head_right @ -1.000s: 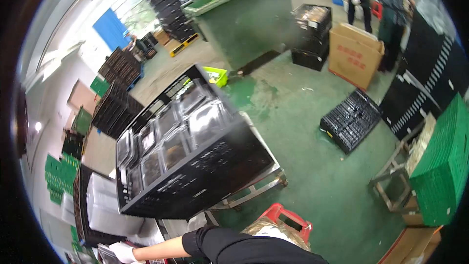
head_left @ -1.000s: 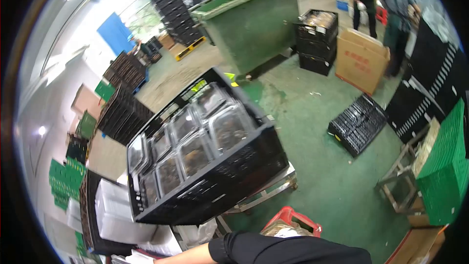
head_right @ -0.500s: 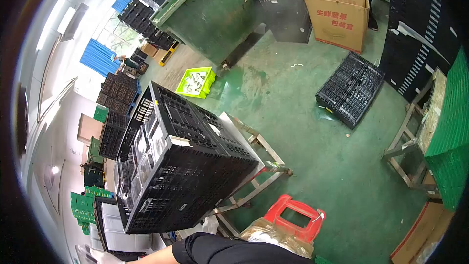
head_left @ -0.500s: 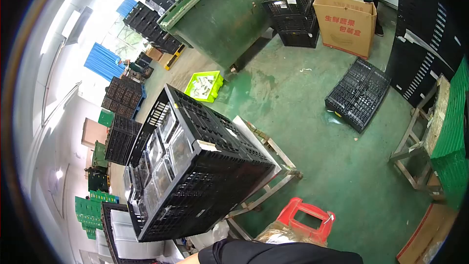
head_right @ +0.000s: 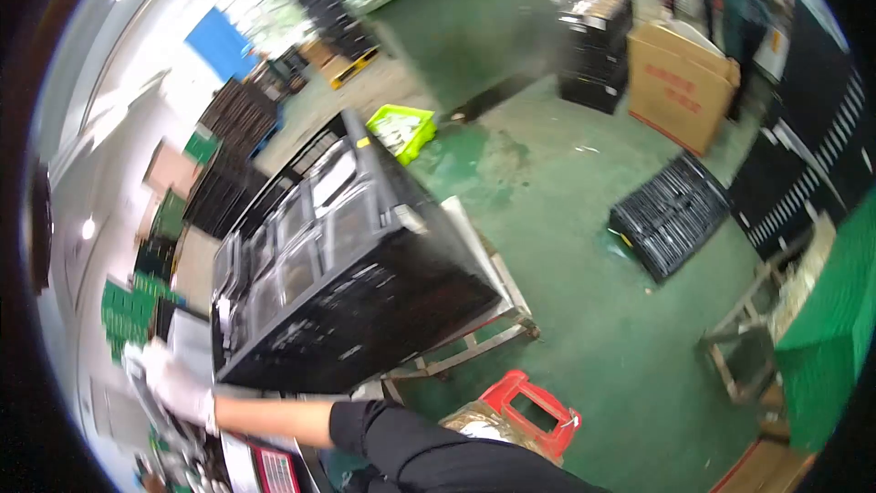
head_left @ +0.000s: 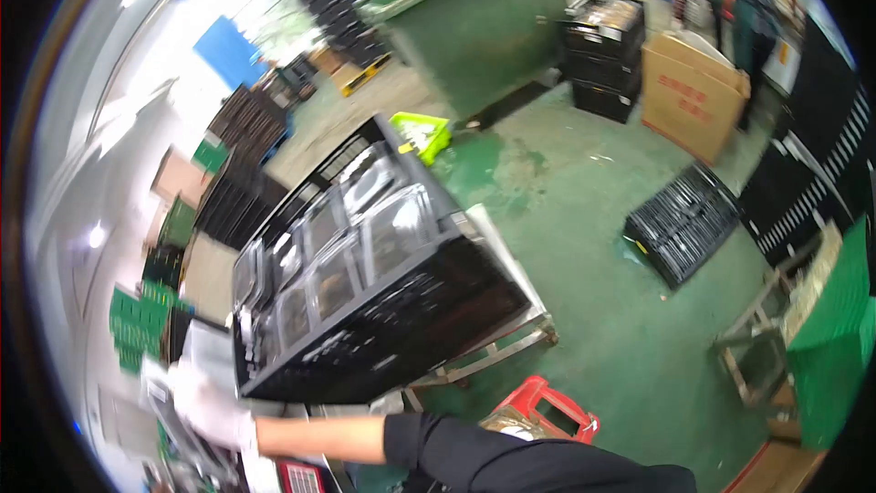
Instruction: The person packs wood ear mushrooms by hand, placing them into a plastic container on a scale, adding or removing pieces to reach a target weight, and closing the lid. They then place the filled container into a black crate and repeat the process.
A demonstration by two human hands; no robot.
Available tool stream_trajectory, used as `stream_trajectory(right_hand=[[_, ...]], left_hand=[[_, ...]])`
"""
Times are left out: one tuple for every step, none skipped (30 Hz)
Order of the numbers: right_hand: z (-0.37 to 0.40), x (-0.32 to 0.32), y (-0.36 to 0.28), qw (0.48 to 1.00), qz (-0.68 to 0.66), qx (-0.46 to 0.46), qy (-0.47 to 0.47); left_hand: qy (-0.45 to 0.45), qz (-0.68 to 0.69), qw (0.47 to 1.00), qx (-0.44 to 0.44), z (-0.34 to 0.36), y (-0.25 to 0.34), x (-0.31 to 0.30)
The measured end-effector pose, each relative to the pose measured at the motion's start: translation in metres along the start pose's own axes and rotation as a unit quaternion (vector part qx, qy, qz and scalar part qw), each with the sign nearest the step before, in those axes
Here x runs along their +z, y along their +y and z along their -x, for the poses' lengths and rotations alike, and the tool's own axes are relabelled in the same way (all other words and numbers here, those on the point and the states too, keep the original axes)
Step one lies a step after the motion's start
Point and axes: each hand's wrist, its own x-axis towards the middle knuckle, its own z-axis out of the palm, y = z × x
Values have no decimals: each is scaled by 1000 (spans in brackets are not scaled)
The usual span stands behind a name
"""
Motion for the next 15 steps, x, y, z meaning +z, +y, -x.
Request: stream_trajectory(right_hand=[[-5, 7, 18, 998, 16, -32, 54], [-14, 15, 37, 992, 35, -66, 107], [-29, -4, 32, 988, 129, -20, 77], [-41, -22, 40, 974, 206, -91, 34], [-57, -45, 43, 963, 227, -142, 19], [-72, -72, 44, 918, 283, -276, -6], [-91, -100, 29, 907, 292, -303, -16], [-110, -121, 12, 833, 489, -238, -99], [-125, -142, 12, 818, 486, -292, -95], [-139, -166, 26, 846, 414, -310, -128], [-150, -187, 46, 941, 229, -196, -153], [-164, -206, 57, 926, 315, -148, -147], [-176, -223, 75, 941, 302, -57, -145], [-197, -252, 119, 926, 328, -119, -141], [-208, -273, 142, 919, 342, 129, -149]], left_hand=[[9, 18, 1000, -4, 3, 2, -2], [17, 40, 999, -7, 2, 3, -3], [78, 10, 996, -33, 2, 7, -1], [79, 65, 993, -53, -7, -10, -39], [36, 85, 995, -36, -23, -27, -74], [-8, 104, 994, -17, -27, -46, -112], [33, 101, 994, -22, -23, -46, -119], [75, 97, 992, -28, -26, -40, -122], [74, 107, 991, -25, -27, -42, -138], [113, 101, 988, -25, -27, -36, -138], [121, 96, 988, -27, -31, -35, -150], [127, 89, 987, -29, -35, -36, -167], [123, 87, 988, -26, -38, -39, -183], [117, 83, 989, -24, -42, -41, -198], [122, 85, 989, -22, -45, -44, -210]])
